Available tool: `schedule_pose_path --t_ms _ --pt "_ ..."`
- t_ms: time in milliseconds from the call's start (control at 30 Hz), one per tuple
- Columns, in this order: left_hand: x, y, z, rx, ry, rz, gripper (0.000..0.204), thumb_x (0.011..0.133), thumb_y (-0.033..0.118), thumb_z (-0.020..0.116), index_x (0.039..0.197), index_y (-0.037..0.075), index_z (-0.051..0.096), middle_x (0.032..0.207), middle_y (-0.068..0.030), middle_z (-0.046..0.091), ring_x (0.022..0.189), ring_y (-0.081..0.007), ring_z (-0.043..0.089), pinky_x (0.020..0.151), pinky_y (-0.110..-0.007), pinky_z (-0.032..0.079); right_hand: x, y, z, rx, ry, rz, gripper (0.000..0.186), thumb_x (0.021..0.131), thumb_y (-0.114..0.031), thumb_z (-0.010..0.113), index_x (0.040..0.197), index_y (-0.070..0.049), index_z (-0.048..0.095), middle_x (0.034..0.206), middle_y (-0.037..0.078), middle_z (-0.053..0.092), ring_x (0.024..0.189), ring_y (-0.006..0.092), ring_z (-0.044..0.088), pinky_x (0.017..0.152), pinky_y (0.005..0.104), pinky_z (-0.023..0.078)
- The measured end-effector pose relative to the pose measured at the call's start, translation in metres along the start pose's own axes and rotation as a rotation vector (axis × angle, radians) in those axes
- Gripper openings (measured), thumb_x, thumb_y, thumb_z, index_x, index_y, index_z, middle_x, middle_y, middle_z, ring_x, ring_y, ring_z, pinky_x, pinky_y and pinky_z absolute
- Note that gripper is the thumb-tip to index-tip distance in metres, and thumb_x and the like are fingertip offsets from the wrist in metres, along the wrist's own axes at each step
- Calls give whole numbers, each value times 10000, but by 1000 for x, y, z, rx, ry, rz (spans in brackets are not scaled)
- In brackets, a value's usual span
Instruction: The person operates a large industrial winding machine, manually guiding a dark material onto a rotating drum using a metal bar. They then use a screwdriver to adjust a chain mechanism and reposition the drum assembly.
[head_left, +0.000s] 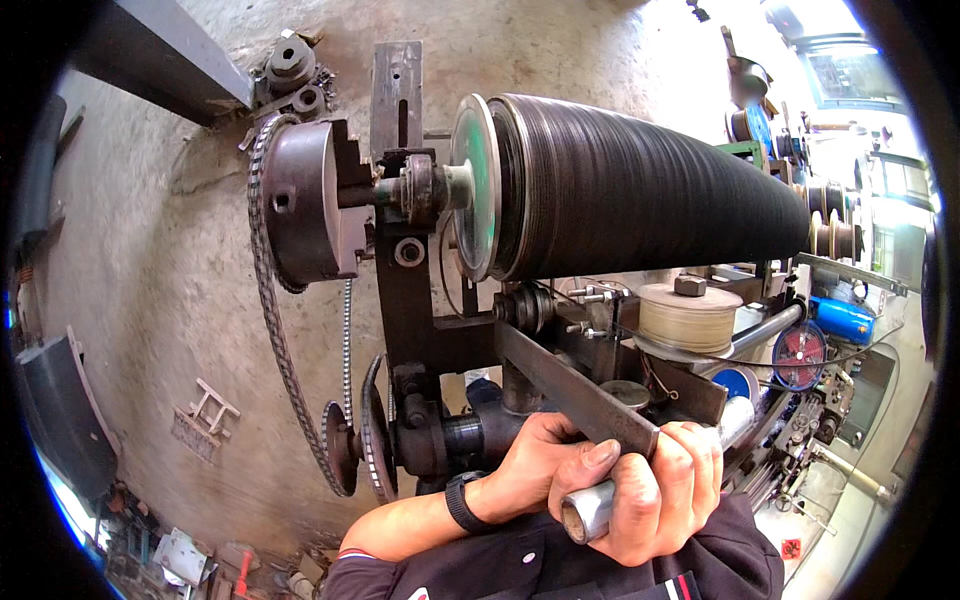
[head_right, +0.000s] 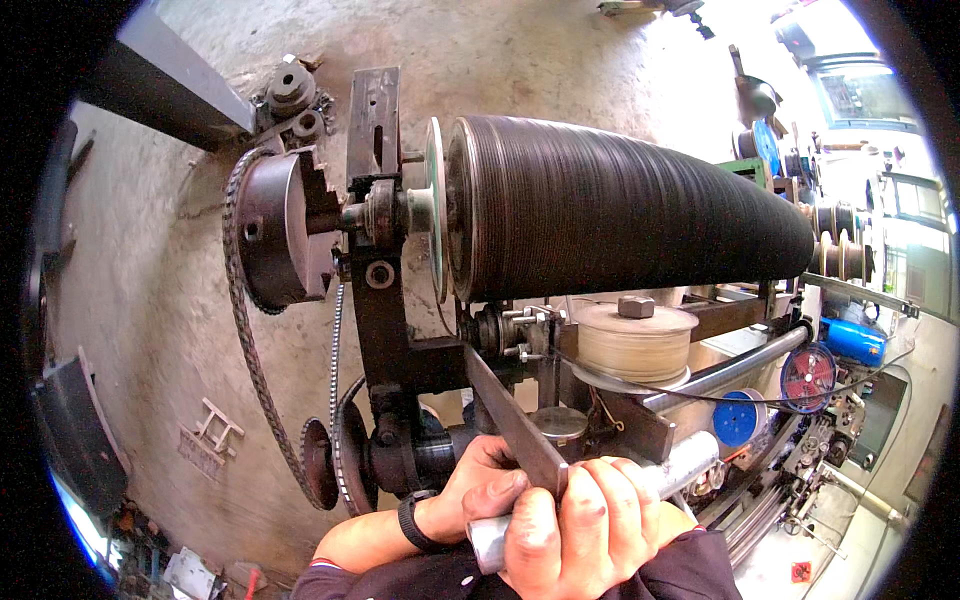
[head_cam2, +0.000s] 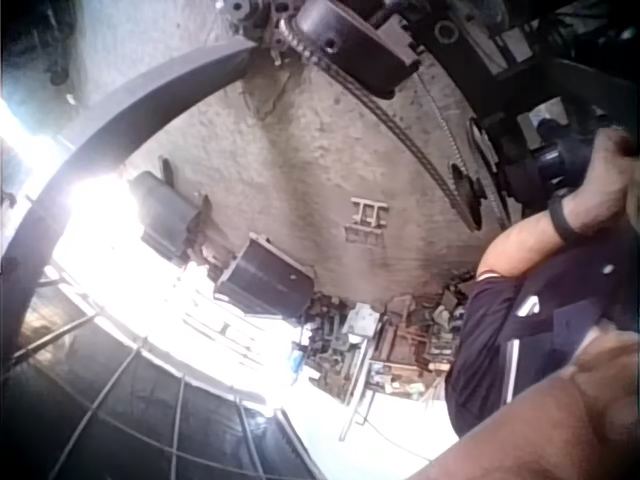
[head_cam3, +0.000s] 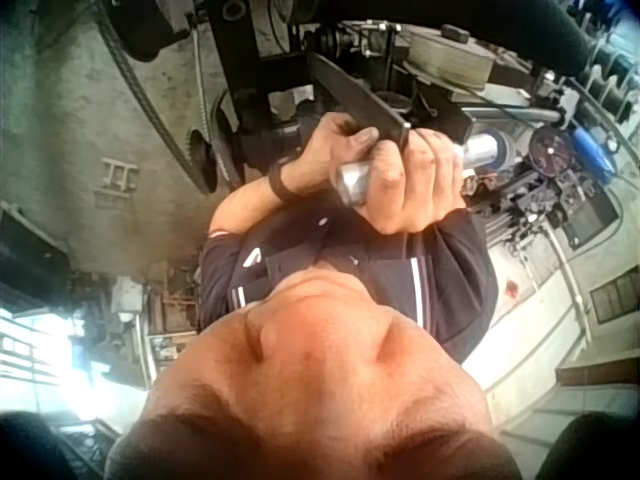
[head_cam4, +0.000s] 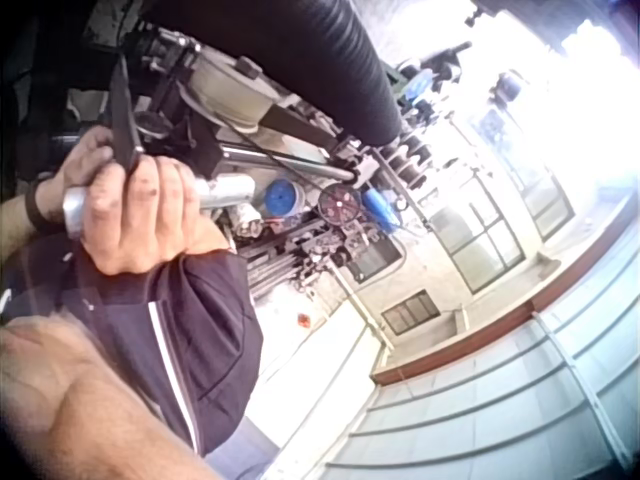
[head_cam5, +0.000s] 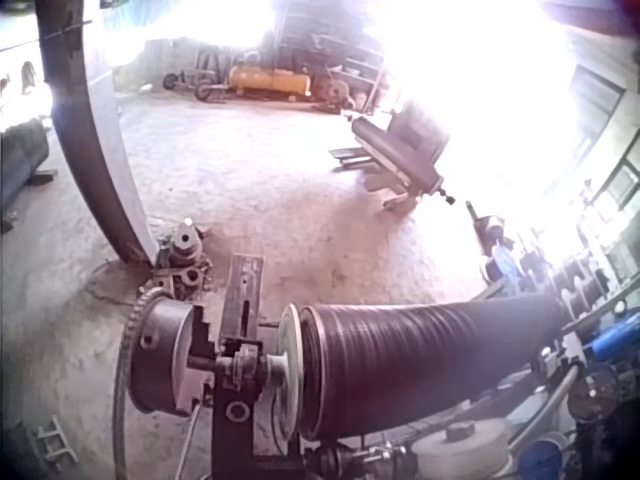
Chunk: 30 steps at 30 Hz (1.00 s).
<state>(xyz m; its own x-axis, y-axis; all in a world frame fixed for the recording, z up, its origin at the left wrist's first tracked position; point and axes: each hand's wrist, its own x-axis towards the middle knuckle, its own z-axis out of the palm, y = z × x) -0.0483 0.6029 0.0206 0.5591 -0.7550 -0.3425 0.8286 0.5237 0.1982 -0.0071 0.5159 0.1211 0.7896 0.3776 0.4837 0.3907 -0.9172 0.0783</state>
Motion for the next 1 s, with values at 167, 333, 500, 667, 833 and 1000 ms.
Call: schedule_pose_path --t_ms 167,333,500,667,833,1000 --pt "0 -1 -1 -57 -37 2 605 879 478 740 1196 -33 667 1143 -91 715 1073 -171 659 986 -323 500 2 -3 1 -17 17 -12 116 788 -32 612 751 8 509 647 162 560 530 304 565 501 412 472" --pt "1 -4 0 -98 -47 -22 601 884 464 732 1221 -28 653 1158 -93 713 1089 -176 658 994 -321 493 4 -4 2 -29 26 9 127 785 -37 614 740 2 502 638 159 552 523 306 560 498 414 471" --pt "-3 -1 -4 -45 -12 -14 627 867 479 733 1227 -28 648 1173 -97 712 1104 -173 655 1008 -321 486 3 -6 3 1 35 7 135 776 -43 620 735 1 499 636 162 548 520 308 558 499 416 473" --pt "-1 0 -2 0 -22 -22 657 853 496 728 1232 -35 646 1181 -96 708 1111 -167 650 1016 -318 481 4 -5 1 -44 39 7 140 773 -47 624 734 -2 498 624 164 539 514 312 558 494 420 471" --pt "-5 0 -4 -17 -20 -8 633 867 478 720 1225 -39 652 1182 -101 710 1116 -170 648 1019 -319 477 4 -9 4 -24 51 18 139 777 -50 622 737 -4 497 618 165 536 513 311 559 494 425 471" --pt "-6 -6 -8 -25 -50 15 588 897 450 704 1223 -37 660 1192 -104 707 1117 -174 645 1016 -321 476 5 -10 1 -29 21 15 143 776 -51 624 738 -5 494 622 163 537 515 312 558 495 424 470"
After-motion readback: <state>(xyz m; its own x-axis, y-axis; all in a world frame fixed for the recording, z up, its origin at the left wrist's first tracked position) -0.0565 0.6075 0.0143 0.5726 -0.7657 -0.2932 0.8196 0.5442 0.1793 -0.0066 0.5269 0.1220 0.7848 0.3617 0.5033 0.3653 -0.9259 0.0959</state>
